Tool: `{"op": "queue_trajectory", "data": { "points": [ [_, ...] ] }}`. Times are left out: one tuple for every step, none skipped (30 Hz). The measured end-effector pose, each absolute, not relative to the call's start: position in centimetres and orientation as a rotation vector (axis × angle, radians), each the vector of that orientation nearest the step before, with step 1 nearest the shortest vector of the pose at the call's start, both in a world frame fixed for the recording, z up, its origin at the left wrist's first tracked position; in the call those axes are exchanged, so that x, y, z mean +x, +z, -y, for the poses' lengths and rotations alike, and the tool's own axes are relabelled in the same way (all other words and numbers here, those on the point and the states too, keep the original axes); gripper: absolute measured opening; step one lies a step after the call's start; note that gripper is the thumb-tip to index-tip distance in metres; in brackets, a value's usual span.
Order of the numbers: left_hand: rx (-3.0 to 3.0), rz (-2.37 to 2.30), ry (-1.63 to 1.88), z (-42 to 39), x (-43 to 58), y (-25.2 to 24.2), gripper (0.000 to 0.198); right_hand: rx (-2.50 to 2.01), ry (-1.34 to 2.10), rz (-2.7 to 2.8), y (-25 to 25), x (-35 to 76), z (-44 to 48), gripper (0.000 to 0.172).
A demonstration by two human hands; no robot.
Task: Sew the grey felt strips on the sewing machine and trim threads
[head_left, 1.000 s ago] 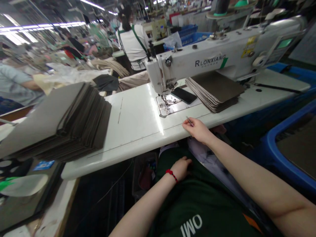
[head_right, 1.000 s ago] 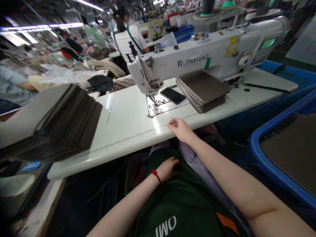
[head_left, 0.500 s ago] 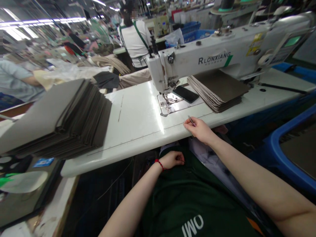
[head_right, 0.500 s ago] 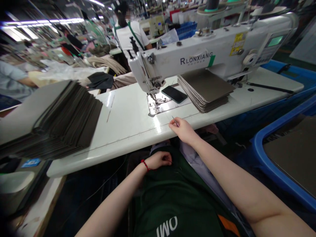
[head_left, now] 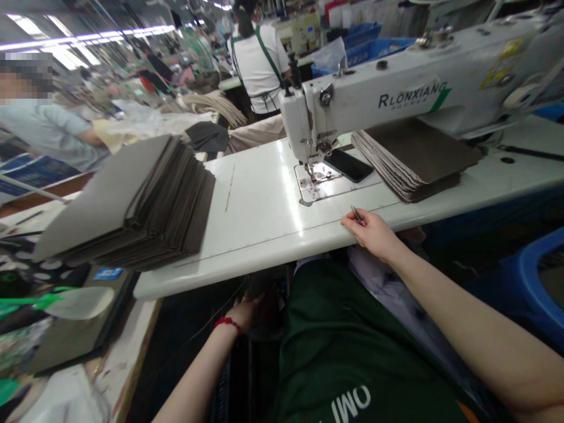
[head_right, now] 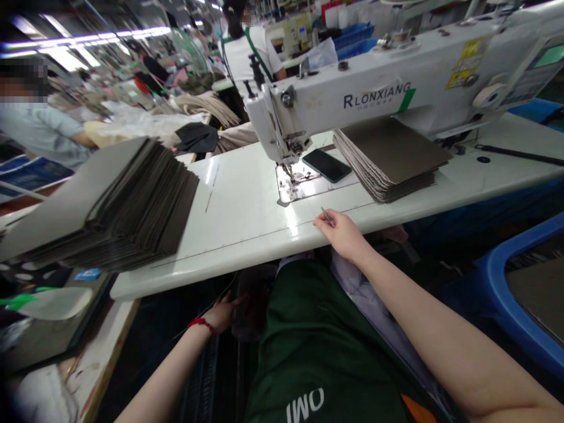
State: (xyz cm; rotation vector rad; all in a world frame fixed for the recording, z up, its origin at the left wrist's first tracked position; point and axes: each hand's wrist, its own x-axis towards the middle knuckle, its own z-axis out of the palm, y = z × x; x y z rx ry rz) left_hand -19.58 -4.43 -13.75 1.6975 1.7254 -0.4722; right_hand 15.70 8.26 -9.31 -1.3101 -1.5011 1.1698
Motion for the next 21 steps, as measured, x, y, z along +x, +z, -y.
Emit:
{"op": "queue_trajectory", "data": {
  "points": [
    [1.72, -1.677, -0.443, 4.4, -18.7, -13.1, 0.026, -1.308, 1.169, 1.502, -9.3, 15.7, -8.2, 0.026],
    [1.745, -1.615, -0.396, 4.1, -17.7, -12.2, 0.023, -1.305, 1.166, 1.504, -9.2, 15.7, -8.2, 0.026],
    [1.768, -1.553, -0.346, 3.6, -16.6, -11.2, 0.022, -1.301, 1.167, 1.506, -9.1, 15.7, -8.1, 0.026],
    [1.801, -1.495, -0.281, 3.0, -15.4, -10.0, 0.024, -1.299, 1.174, 1.506, -9.0, 15.7, -7.9, 0.026],
    [1.847, -1.443, -0.194, 2.1, -14.2, -8.8, 0.028, -1.296, 1.183, 1.506, -8.9, 15.7, -7.8, 0.026],
    [1.91, -1.394, -0.074, 1.0, -12.9, -7.5, 0.031, -1.292, 1.19, 1.509, -8.8, 15.6, -7.5, 0.025],
    [2.009, -1.331, 0.112, -0.2, -11.6, -6.3, 0.031, -1.287, 1.198, 1.51, -8.7, 15.6, -7.3, 0.025],
    [2.122, -1.276, 0.311, -1.7, -10.3, -5.2, 0.03, -1.28, 1.21, 1.51, -8.7, 15.5, -7.0, 0.025],
    [2.233, -1.223, 0.492, -3.2, -8.9, -4.5, 0.029, -1.271, 1.226, 1.506, -8.6, 15.4, -6.7, 0.024],
    [2.345, -1.153, 0.622, -4.8, -7.7, -3.9, 0.031, -1.256, 1.244, 1.5, -8.5, 15.4, -6.5, 0.024],
    [2.453, -1.073, 0.682, -6.4, -6.5, -3.7, 0.035, -1.241, 1.27, 1.491, -8.4, 15.4, -6.3, 0.024],
    [2.551, -0.997, 0.696, -7.9, -5.5, -3.6, 0.038, -1.229, 1.297, 1.482, -8.4, 15.5, -6.1, 0.024],
    [2.633, -0.925, 0.674, -9.2, -4.7, -3.7, 0.04, -1.222, 1.319, 1.478, -8.3, 15.7, -5.9, 0.024],
    [2.692, -0.87, 0.641, -10.4, -4.0, -4.0, 0.041, -1.222, 1.328, 1.479, -8.2, 15.9, -5.9, 0.024],
    [2.726, -0.84, 0.614, -11.2, -3.4, -4.2, 0.038, -1.228, 1.327, 1.481, -8.1, 16.2, -5.8, 0.023],
    [2.738, -0.829, 0.599, -11.8, -3.1, -4.5, 0.033, -1.236, 1.321, 1.484, -7.9, 16.6, -5.8, 0.022],
    [2.734, -0.829, 0.596, -12.1, -2.9, -4.6, 0.027, -1.245, 1.31, 1.485, -7.8, 17.0, -5.9, 0.022],
    [2.723, -0.834, 0.605, -12.2, -2.9, -4.7, 0.02, -1.251, 1.296, 1.486, -7.7, 17.4, -6.0, 0.021],
    [2.711, -0.841, 0.62, -12.2, -2.9, -4.7, 0.015, -1.255, 1.281, 1.491, -7.6, 17.8, -6.1, 0.02],
    [2.702, -0.847, 0.636, -12.1, -3.0, -4.6, 0.014, -1.26, 1.268, 1.505, -7.6, 18.2, -6.3, 0.02],
    [2.697, -0.853, 0.65, -12.0, -3.2, -4.4, 0.016, -1.27, 1.259, 1.531, -7.6, 18.6, -6.4, 0.02]
  ]
}}
